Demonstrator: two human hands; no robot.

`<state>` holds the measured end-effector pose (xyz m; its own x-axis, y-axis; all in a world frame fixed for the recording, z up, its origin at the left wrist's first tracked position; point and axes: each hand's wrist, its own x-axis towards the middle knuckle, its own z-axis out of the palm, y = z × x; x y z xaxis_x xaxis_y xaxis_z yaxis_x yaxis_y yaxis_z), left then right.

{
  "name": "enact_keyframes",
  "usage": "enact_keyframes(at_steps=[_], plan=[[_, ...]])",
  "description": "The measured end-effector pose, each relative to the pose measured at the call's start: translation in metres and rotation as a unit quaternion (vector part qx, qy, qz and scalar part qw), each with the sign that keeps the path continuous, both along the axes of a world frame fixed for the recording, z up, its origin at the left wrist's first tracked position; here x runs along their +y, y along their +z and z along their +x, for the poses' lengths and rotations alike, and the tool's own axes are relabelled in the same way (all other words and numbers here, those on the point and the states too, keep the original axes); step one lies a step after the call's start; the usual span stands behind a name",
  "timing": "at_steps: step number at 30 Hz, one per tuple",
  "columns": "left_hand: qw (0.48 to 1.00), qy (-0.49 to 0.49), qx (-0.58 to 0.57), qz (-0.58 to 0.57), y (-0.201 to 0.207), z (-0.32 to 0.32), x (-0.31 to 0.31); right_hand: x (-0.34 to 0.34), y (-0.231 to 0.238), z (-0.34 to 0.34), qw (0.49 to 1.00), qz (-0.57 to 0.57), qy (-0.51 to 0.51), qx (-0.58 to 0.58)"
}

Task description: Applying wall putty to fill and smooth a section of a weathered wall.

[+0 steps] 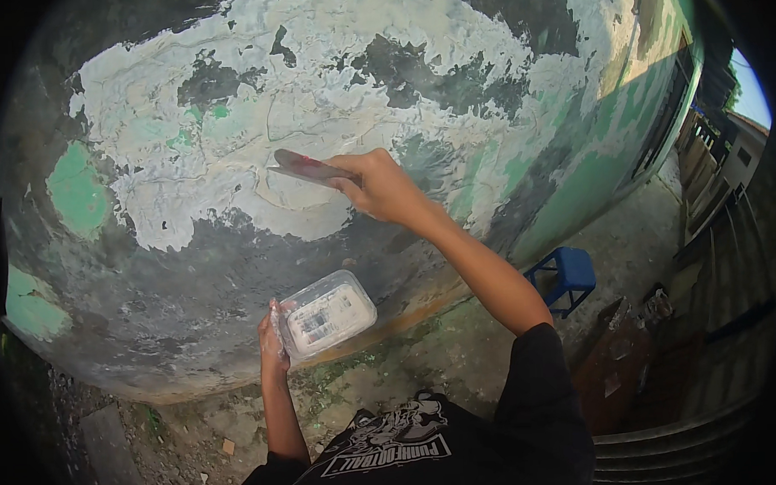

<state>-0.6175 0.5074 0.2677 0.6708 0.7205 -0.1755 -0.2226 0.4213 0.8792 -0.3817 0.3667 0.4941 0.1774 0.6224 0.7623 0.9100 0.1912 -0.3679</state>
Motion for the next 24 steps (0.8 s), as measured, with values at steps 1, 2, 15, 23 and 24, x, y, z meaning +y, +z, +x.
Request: enact_keyframes(at_steps=[1, 2, 15, 23, 24], plan=[[1.0, -0.005, 0.0, 0.01, 0.0, -0.005, 0.002, -0.009, 0.002, -0.019, 0.991, -0.125, 0.02, 0.041], [1.0, -0.009, 0.009, 0.025, 0.005, -0.006, 0.003, -0.016, -0.003, -0.035, 0.965, -0.247, 0.037, 0.079], [0.994, 0.016, 0.039, 0.099, 0.023, -0.027, -0.007, -0.025, -0.13, -0.128, 0.928, -0.32, 0.092, -0.169], [0.988, 0.043, 0.063, 0.135, 0.01, -0.042, -0.003, -0.016, -0.117, -0.13, 0.897, -0.397, 0.145, -0.131], [0.985, 0.045, 0.063, 0.153, 0.01, -0.043, -0.001, -0.015, -0.106, -0.131, 0.904, -0.391, 0.143, -0.098]])
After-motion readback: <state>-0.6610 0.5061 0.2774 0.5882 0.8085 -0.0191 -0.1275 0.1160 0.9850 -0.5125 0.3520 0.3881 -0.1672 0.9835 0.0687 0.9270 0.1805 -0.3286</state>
